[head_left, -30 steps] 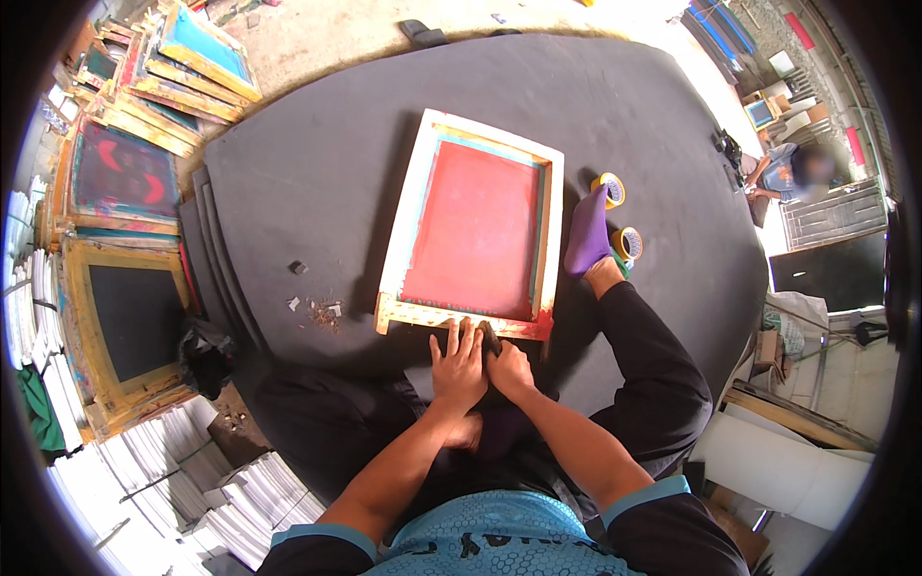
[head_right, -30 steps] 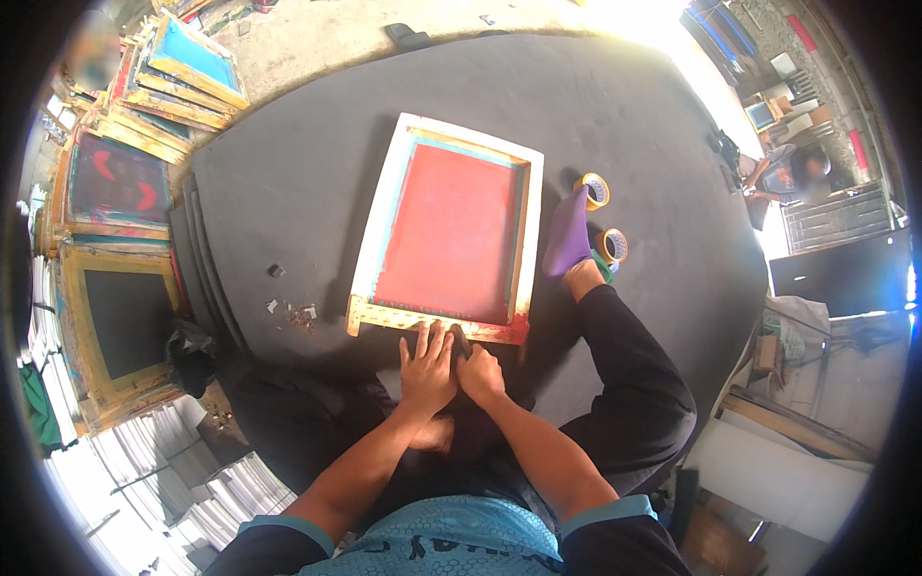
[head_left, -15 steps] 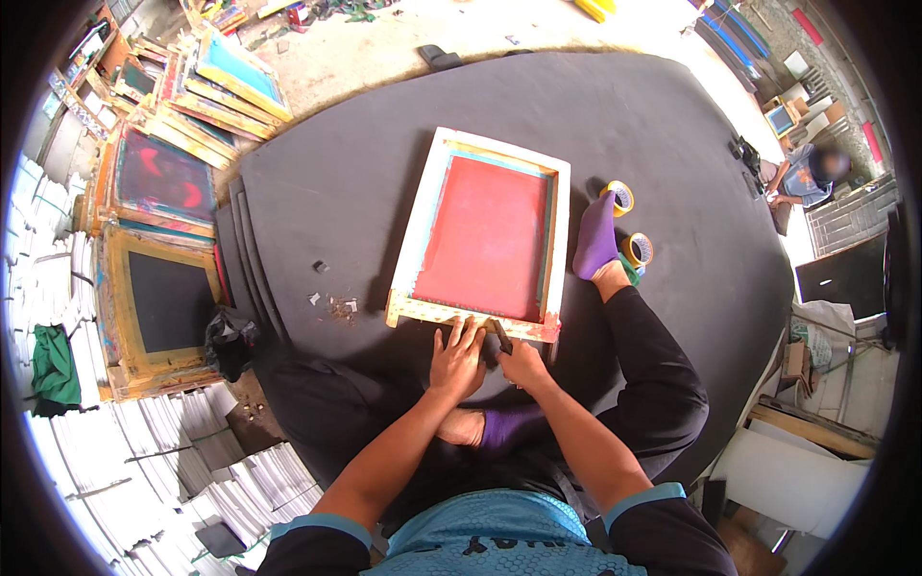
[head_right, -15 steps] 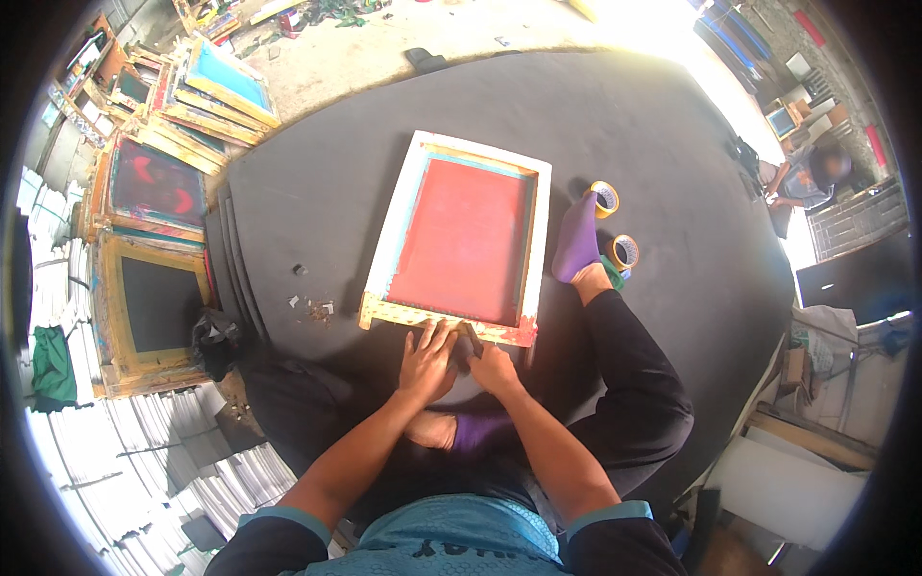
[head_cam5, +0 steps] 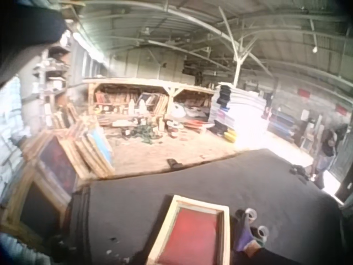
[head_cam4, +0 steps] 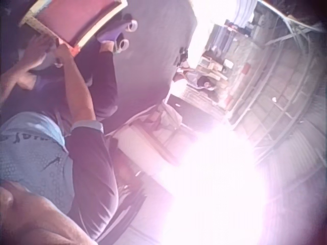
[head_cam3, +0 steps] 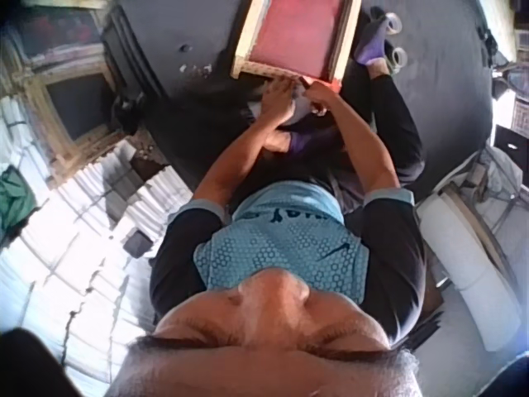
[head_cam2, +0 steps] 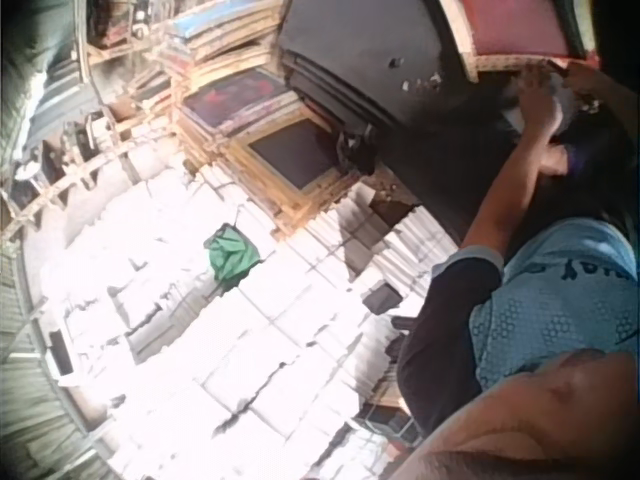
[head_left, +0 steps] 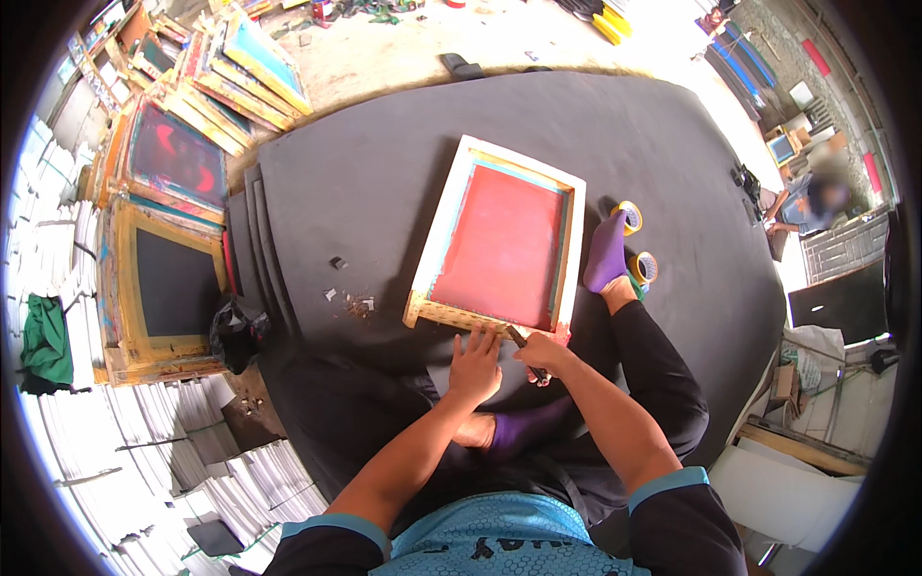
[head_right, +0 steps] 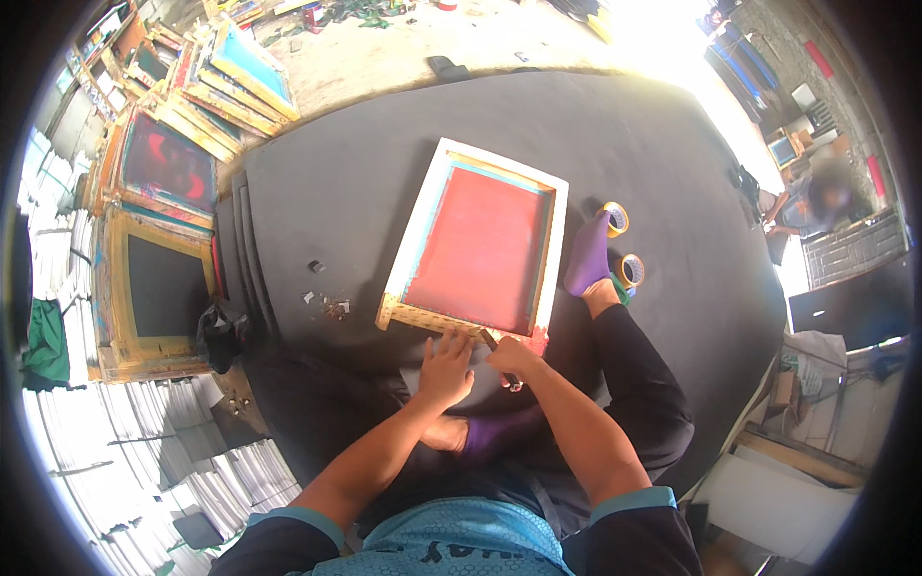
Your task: The person sits cross-legged on the floor and uses a small metal scraper to remove dried red material from the edges of a wooden screen-printing frame. The person repeatedly scrapes along the frame's perimeter, lifting off flakes of residue.
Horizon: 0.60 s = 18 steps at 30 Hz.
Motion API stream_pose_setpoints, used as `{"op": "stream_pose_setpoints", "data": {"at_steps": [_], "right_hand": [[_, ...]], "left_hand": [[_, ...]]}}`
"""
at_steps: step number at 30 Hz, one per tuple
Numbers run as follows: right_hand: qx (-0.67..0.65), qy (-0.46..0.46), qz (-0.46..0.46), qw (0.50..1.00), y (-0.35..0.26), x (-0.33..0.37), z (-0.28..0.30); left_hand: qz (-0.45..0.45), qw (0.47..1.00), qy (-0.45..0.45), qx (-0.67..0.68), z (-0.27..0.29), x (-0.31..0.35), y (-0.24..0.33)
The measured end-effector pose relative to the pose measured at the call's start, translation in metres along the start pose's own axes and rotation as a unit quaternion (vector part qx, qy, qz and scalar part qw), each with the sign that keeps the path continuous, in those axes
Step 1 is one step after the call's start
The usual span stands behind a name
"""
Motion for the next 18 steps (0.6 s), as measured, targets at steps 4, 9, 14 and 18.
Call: {"op": "stream_pose_setpoints", "data": {"at_steps": [4, 9, 14, 18], "right_hand": [[0.012, -0.011, -0.044, 0.999, -0.01, 0.008, 0.007], [0.083, -0.013, -0.056, 0.995, -0.017, -0.001, 0.01], [0.162, -0.006, -0.047, 0.986, -0.032, 0.001, 0.015], [0.166, 0.002, -0.075, 0.983, -0.039, 0.007, 0.019]], "left_hand": [[-0.001, 1.0, -0.005, -0.003, 0.006, -0.001, 0.001], [-0.007, 1.0, 0.008, 0.016, 0.009, 0.0, 0.002], [0.003, 0.999, 0.003, 0.037, 0.005, -0.001, 0.001], [0.006, 0.999, 0.001, 0.042, 0.001, -0.001, 0.003]]}}
Point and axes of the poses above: each hand's wrist, its own x-axis away from the middle knuckle, its own z-axis out of the back of the hand, y = z × x, the point moved 8 cm from there along -x, towards the middle knuckle, and after that the axes turned 8 degrees about y, right-handed, at the moved point
